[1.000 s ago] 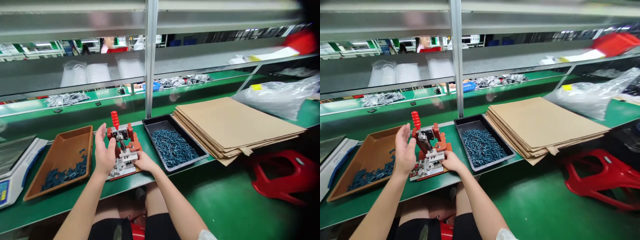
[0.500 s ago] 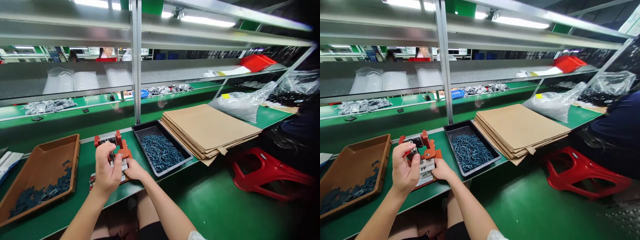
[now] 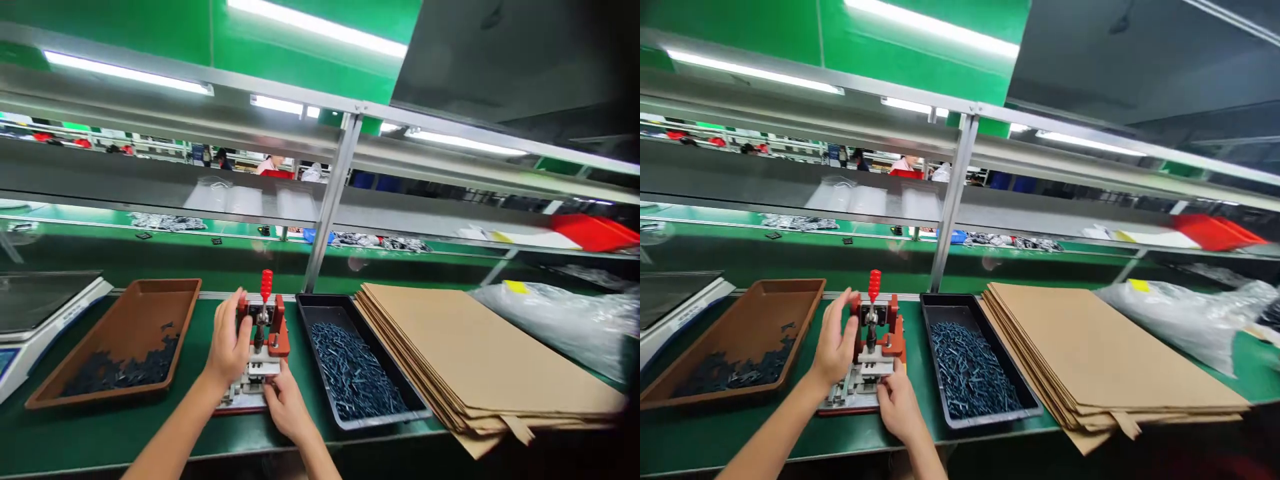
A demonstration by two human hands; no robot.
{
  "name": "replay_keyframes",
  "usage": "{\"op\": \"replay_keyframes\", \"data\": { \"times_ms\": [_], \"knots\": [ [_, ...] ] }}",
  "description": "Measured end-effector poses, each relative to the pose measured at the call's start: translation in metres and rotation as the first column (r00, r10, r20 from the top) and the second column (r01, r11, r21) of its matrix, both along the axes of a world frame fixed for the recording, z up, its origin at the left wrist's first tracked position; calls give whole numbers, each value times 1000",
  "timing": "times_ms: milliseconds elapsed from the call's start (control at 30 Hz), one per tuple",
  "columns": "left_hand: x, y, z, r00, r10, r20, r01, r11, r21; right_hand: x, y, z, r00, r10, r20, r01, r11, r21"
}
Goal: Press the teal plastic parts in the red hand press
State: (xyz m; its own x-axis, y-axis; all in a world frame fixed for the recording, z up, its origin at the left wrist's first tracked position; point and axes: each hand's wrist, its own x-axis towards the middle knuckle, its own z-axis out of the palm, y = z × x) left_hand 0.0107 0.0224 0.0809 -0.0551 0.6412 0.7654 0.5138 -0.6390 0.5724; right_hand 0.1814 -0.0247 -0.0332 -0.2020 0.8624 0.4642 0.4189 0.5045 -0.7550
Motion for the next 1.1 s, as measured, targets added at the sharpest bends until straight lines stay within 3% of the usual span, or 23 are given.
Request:
{"op": "replay_keyframes", "data": {
  "times_ms": [100, 200, 267, 367, 533, 633, 733, 867, 967, 1100],
  "knots": [
    [-36, -20, -76, 980, 185, -80, -191, 978, -78, 2, 3, -3, 1000, 19, 23, -17, 998, -65],
    [-66, -30, -132, 967, 110, -229, -190, 911, -366, -1, 13, 1, 998, 26, 52, -18, 988, -155],
    [-75, -32, -151, 968, 32, -249, -156, 853, -498, -4, 19, 4, 998, 38, 57, -27, 981, -192],
    [-73, -31, -154, 970, 50, -237, -177, 815, -552, -7, 27, 5, 998, 41, 57, -29, 980, -197],
    [-57, -23, -137, 966, 110, -233, -227, 792, -567, -6, 29, 0, 993, -1, 120, 21, 986, -164],
    [-57, -16, -136, 992, 122, 17, -83, 766, -637, -3, 29, -7, 989, -11, 145, 36, 984, -174],
    [-62, -9, -144, 923, 189, 335, 108, 710, -696, -2, 32, -17, 987, -35, 157, 62, 983, -170],
    [-63, -7, -150, 902, 195, 385, 118, 747, -654, -8, 35, -24, 982, -119, 148, 138, 982, -126],
    [-57, -26, -149, 938, 218, 269, -10, 793, -609, -9, 31, -18, 976, -192, 99, 201, 975, -93],
    [-56, -94, -148, 945, 293, 145, -193, 858, -477, 1, 7, -6, 940, -306, 148, 318, 946, -61]
  ]
}}
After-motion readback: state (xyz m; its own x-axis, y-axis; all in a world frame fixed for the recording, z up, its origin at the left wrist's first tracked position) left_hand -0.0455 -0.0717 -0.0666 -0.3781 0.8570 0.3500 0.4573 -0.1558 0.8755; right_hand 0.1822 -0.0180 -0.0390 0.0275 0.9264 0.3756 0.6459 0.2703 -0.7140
